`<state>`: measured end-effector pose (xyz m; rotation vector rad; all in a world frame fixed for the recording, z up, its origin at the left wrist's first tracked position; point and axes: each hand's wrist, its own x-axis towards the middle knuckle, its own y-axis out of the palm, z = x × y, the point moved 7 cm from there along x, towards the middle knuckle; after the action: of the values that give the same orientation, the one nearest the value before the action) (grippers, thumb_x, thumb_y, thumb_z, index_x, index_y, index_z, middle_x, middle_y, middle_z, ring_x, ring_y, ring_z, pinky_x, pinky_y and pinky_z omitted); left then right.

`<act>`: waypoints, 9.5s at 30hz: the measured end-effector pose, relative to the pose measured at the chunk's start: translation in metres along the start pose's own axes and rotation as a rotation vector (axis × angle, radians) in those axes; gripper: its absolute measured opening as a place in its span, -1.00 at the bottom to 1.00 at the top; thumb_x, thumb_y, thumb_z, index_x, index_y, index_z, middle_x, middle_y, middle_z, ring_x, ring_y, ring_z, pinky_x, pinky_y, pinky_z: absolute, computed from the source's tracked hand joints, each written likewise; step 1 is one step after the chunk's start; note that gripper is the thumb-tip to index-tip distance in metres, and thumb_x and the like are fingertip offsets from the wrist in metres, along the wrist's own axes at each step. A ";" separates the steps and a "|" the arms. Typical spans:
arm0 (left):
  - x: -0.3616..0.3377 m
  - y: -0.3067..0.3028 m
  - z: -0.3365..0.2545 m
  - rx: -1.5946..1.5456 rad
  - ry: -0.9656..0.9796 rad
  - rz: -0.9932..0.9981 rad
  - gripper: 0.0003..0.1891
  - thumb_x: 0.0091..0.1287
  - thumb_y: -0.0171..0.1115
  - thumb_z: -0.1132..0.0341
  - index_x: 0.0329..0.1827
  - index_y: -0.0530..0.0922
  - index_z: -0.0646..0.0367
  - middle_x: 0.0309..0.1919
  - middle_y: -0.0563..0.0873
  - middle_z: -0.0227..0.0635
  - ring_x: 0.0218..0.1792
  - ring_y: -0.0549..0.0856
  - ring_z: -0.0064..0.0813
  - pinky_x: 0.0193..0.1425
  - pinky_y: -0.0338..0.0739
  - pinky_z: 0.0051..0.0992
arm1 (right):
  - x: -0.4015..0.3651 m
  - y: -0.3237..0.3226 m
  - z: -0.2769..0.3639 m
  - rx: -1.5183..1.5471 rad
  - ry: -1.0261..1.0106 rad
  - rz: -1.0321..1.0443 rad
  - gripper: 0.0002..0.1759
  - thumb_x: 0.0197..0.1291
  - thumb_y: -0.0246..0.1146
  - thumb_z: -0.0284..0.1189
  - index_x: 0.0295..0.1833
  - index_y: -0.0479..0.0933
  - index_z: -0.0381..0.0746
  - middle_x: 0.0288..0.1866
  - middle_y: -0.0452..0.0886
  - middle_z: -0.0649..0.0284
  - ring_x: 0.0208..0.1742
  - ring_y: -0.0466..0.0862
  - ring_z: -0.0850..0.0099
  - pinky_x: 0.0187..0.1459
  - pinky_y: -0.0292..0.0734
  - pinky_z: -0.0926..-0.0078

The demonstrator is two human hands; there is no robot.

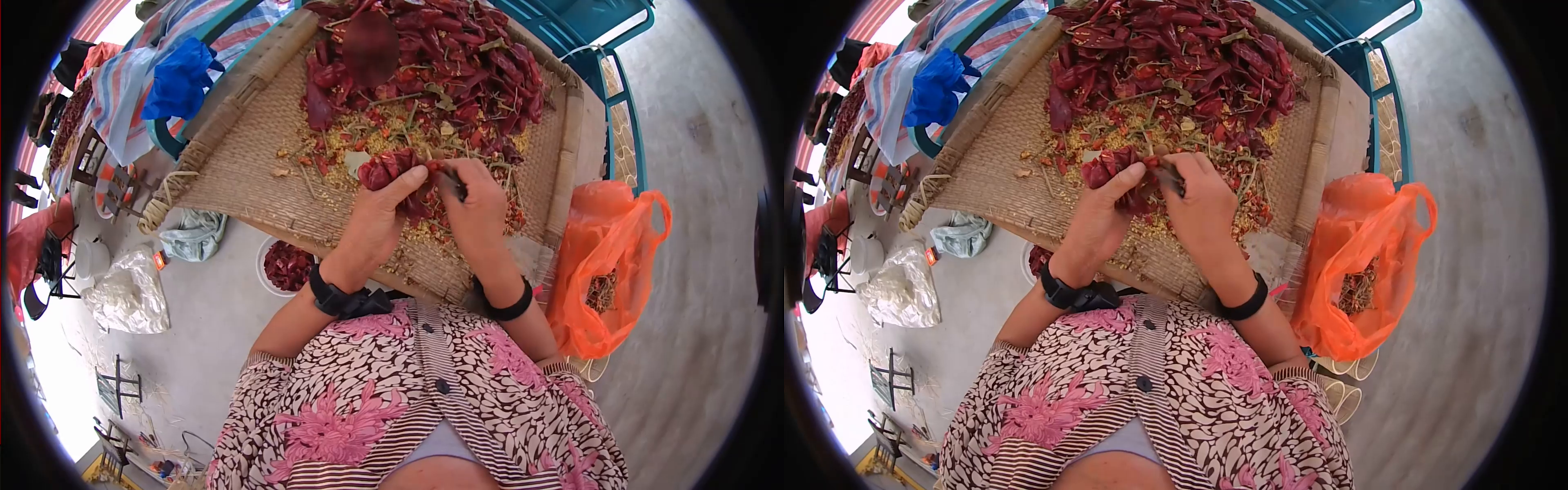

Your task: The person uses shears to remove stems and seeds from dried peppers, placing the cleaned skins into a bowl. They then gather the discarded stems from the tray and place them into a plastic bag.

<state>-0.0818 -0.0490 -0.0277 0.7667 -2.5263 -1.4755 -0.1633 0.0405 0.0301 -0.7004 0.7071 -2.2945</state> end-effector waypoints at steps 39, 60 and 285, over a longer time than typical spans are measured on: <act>-0.007 0.007 -0.020 0.463 0.048 -0.027 -0.86 0.22 0.32 0.49 -0.18 0.61 0.25 -0.41 0.67 -0.47 -0.46 0.61 -0.68 -0.45 0.49 -0.60 | -0.012 -0.009 0.042 -0.141 -0.437 -0.133 -0.74 0.09 0.31 -0.64 -0.10 0.51 -0.20 -0.16 0.60 0.21 -0.20 0.61 0.26 -0.25 0.53 0.43; -0.022 0.012 -0.013 0.168 -0.250 0.340 -0.76 0.20 0.35 0.58 -0.07 0.59 0.32 -0.23 0.74 -0.25 -0.20 0.75 -0.43 -0.16 0.61 -0.52 | -0.042 0.040 -0.022 1.905 1.021 0.366 -0.84 0.41 0.14 -0.38 -0.04 0.46 -0.25 -0.23 0.53 0.28 -0.46 0.46 0.63 -0.63 0.30 0.73; -0.016 -0.028 0.016 0.923 0.079 0.101 -0.77 0.33 0.32 0.34 -0.09 0.46 0.21 -0.38 0.52 -0.47 -0.35 0.41 -0.66 -0.23 0.39 -0.57 | 0.077 -0.031 -0.124 -0.647 0.449 0.131 -0.68 0.21 0.26 -0.18 -0.12 0.60 -0.21 -0.22 0.65 0.09 -0.18 0.66 0.11 -0.15 0.51 0.07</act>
<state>-0.0635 -0.0404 -0.0575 0.7256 -3.0624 -0.1626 -0.3050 0.0452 -0.0159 -0.3817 1.6944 -2.1092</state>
